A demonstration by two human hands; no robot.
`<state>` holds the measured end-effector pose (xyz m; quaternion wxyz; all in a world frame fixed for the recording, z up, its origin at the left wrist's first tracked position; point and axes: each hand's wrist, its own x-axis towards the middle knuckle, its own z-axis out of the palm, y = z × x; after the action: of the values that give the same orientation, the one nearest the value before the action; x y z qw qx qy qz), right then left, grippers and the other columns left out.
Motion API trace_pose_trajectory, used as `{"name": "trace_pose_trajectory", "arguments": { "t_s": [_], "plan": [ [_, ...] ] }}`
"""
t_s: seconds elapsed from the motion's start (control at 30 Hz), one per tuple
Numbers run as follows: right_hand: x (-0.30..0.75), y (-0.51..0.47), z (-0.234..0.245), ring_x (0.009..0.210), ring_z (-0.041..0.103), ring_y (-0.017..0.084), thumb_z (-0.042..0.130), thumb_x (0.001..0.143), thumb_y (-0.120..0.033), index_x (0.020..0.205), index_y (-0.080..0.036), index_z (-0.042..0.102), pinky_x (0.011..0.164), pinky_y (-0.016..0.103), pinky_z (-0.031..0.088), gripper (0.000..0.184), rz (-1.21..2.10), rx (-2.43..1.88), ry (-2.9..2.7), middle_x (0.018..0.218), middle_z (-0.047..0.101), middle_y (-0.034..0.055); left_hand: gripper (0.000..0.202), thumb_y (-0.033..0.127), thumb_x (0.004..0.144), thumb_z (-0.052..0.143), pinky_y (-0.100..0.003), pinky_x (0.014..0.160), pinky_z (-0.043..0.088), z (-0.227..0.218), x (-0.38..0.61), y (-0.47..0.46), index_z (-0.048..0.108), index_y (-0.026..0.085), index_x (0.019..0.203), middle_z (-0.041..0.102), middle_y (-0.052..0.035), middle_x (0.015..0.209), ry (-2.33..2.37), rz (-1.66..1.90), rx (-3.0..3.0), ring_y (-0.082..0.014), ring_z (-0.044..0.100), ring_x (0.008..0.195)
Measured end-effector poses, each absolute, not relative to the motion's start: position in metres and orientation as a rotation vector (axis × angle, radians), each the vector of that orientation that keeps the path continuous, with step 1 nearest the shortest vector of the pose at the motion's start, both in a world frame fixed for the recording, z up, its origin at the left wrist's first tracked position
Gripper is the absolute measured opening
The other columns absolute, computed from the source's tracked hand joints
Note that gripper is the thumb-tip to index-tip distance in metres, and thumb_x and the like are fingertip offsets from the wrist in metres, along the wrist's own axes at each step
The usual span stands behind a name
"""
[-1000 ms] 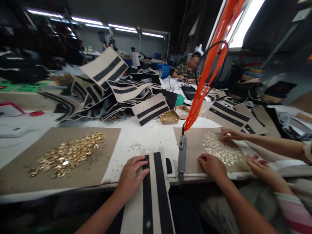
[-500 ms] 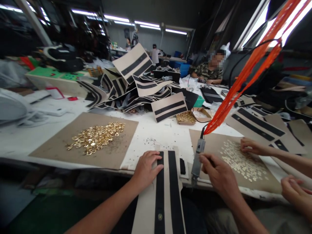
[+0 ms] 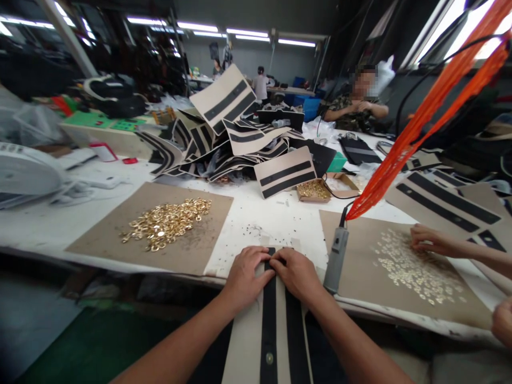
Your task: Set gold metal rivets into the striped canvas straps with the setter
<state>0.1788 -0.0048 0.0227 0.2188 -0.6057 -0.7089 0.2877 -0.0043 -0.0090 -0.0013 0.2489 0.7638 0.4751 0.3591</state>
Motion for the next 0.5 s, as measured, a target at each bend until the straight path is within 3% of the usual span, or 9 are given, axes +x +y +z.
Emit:
{"name": "trace_pose_trajectory", "arguments": {
  "t_s": [0.5],
  "plan": [
    [0.179,0.011,0.020,0.079,0.061,0.021,0.063,0.086,-0.029,0.077,-0.024,0.070,0.072,0.032,0.039,0.013,0.787,-1.690,-1.977,0.080,0.070,0.0008,0.035,0.019,0.078,0.082,-0.044,0.107,0.046,0.000,-0.003,-0.008,0.069,0.025,0.109,0.069,-0.0024,0.125,1.299,0.939,2.091,-0.0247,0.057,0.121]
  ]
}}
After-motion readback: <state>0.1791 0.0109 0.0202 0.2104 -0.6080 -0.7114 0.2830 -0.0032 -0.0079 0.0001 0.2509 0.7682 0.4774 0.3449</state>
